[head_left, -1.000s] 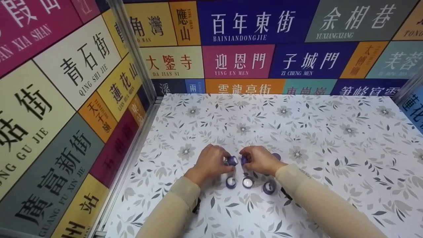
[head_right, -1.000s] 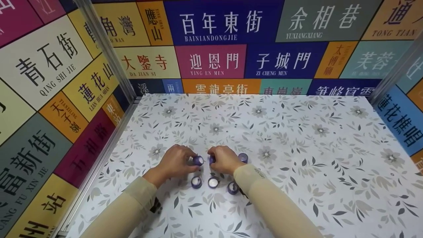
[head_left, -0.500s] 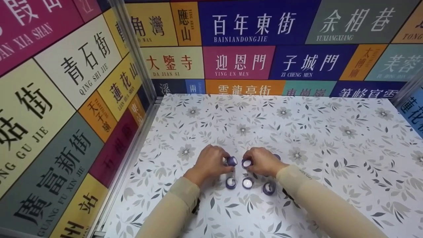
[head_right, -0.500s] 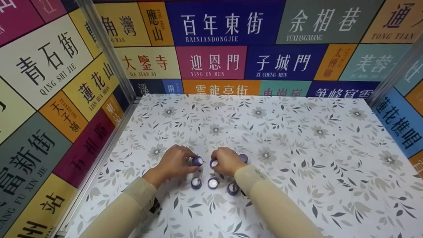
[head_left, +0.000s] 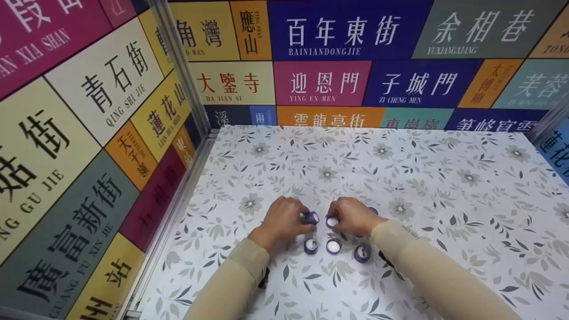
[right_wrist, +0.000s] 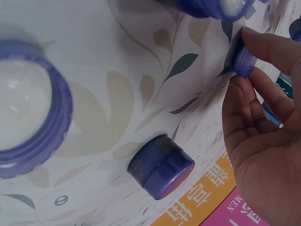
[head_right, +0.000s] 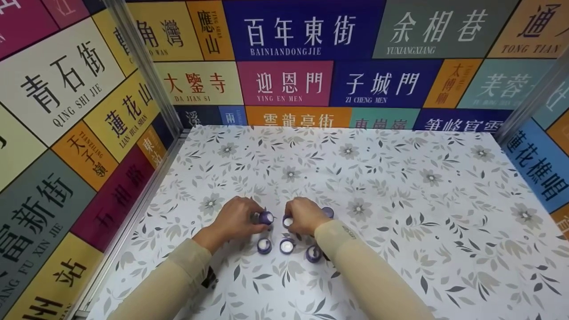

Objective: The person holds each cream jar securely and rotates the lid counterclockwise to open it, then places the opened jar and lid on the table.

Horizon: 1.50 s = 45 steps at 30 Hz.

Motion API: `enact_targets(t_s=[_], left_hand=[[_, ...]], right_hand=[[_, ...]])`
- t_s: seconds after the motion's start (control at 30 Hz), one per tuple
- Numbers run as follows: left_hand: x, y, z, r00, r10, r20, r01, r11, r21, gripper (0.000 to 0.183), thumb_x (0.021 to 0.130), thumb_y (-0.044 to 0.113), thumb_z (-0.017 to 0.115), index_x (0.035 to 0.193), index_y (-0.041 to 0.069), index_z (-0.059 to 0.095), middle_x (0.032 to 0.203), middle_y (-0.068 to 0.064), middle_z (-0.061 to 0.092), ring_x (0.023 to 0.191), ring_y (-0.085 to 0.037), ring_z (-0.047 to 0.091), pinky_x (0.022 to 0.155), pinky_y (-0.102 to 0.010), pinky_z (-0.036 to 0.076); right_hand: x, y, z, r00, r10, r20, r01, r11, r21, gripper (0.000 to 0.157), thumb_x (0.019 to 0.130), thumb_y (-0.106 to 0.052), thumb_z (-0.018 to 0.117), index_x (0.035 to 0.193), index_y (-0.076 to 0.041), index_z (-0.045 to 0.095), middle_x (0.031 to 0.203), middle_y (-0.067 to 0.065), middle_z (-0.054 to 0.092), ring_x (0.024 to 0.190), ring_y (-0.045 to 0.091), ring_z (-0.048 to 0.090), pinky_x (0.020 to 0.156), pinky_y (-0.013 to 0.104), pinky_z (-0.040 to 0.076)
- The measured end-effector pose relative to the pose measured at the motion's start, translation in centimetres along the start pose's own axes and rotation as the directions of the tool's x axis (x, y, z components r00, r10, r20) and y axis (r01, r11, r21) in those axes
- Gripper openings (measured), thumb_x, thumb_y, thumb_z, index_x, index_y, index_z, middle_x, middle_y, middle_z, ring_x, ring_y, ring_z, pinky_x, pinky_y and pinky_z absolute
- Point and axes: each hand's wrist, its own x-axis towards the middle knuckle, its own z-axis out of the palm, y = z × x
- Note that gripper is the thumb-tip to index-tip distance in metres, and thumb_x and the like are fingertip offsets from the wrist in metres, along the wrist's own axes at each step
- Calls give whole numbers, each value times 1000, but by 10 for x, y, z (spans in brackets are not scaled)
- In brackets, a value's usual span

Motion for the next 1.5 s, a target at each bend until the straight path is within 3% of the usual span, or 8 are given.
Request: enact_targets(t_s=[0.23,0.8,1.2,1.5], left_hand=[[0,-1,7,999,35,0,-35,999,2,36,78,49,80,97,19,79,83,8,67,77,-15,59,78,-34,46],[1,-4,16,998,-14,66,14,1000,3,40,81,47,78,107,17,78,114,-1,69,109,-20,60,98,-36,41],[-3,-8,20,994,-40,100,37,999,27,45,81,47,78,113,16,76,124,-5,66,117,-25,57,103,-40,39],[-4,-7,18,994,-48,98,45,999,29,44,80,46,79,113,17,76,125,-5,66,116,-25,58,101,-40,40]], right_hand=[[2,3,-2,999,17,32,-18,1000,22,34,64,-9,88,94,-9,72,84,2,70,77,16,62,78,38,51],[3,6,0,999,33,22,-35,997,70,32,66,-9,87,94,-10,71,83,2,67,75,15,60,77,38,50],[2,8,1,1000,1,-1,-1,996,84,30,65,-9,86,91,-8,71,81,3,67,74,15,59,74,37,50],[1,9,1,1000,23,16,-24,998,62,31,66,-10,86,93,-9,71,81,3,66,73,16,58,73,37,50]])
